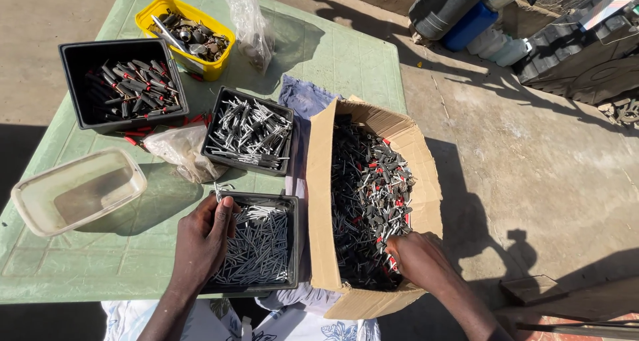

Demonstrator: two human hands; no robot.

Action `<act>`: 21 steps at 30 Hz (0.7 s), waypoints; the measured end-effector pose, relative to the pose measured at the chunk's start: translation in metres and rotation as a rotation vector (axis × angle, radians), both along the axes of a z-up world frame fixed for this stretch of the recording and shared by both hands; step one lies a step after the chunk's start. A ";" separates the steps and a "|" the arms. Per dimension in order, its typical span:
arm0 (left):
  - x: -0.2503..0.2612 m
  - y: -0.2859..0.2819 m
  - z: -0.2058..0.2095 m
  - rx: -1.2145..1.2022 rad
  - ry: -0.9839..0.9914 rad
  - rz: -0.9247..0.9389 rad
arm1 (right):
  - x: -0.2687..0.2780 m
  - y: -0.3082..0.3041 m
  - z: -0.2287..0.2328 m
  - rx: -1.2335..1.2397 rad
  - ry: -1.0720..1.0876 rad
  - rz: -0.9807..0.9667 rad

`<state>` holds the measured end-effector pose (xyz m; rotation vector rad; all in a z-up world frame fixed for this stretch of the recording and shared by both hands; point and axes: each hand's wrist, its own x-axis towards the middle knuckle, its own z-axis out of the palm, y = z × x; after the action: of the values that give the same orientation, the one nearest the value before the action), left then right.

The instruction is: Sorting small cable clips and metal fasteners from a large box into smaller plastic bins

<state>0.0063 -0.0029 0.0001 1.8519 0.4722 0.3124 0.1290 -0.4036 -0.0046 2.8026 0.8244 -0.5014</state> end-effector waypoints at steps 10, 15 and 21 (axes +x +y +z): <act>-0.002 0.000 0.000 -0.030 0.033 0.009 | -0.001 0.004 0.063 0.260 0.092 -0.415; -0.001 0.001 -0.002 -0.014 0.030 0.011 | -0.009 0.015 0.047 0.978 0.559 -0.856; -0.002 0.001 -0.001 -0.017 0.026 0.011 | -0.001 -0.006 -0.005 1.764 0.683 -0.874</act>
<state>0.0046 -0.0016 -0.0008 1.8396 0.5013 0.2916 0.1277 -0.4098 -0.0092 4.7077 -0.4222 -1.4391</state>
